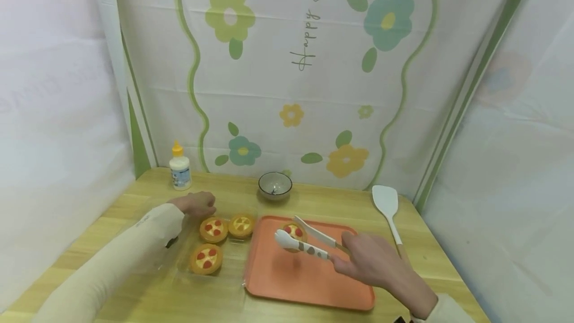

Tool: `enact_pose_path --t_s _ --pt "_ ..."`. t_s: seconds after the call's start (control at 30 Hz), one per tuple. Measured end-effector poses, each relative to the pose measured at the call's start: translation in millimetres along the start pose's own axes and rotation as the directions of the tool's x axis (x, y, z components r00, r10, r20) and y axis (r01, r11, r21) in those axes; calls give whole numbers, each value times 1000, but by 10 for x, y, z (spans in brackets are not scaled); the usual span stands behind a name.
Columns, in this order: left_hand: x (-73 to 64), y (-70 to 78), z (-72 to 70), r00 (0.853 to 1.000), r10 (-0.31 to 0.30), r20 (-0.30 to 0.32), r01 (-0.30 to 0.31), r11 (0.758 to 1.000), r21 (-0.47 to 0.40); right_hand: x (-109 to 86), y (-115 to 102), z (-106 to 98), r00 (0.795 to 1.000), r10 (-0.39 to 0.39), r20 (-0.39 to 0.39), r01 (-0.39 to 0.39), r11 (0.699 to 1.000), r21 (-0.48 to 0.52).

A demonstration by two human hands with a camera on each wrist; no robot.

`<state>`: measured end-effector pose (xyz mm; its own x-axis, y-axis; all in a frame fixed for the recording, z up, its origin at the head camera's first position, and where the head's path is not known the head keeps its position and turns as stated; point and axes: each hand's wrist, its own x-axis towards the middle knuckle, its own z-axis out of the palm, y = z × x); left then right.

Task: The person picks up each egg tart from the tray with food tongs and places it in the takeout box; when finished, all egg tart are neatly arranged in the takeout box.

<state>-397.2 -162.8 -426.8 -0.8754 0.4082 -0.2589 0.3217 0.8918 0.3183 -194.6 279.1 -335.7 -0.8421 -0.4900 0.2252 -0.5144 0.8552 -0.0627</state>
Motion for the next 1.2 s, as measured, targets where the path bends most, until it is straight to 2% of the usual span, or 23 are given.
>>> enact_pose_path --t_s 0.17,0.4,0.7,1.07,1.2 --pt "26 -11 17 1000 10 8 -10 1000 -3 116 -60 12 998 -63 -24 62 998 -26" --pt "38 -2 -39 1000 9 -14 -9 1000 26 421 -205 36 996 -90 18 91 994 -53" --pt "-13 55 -28 1000 -4 -12 4 1000 11 759 -465 142 978 -207 29 208 977 -39" --pt "-2 19 -4 1000 -6 -17 6 1000 -5 922 -614 326 964 -261 54 265 960 -93" --pt "9 8 5 1000 7 -24 -7 1000 -10 955 -669 361 957 -277 87 285 953 -102"
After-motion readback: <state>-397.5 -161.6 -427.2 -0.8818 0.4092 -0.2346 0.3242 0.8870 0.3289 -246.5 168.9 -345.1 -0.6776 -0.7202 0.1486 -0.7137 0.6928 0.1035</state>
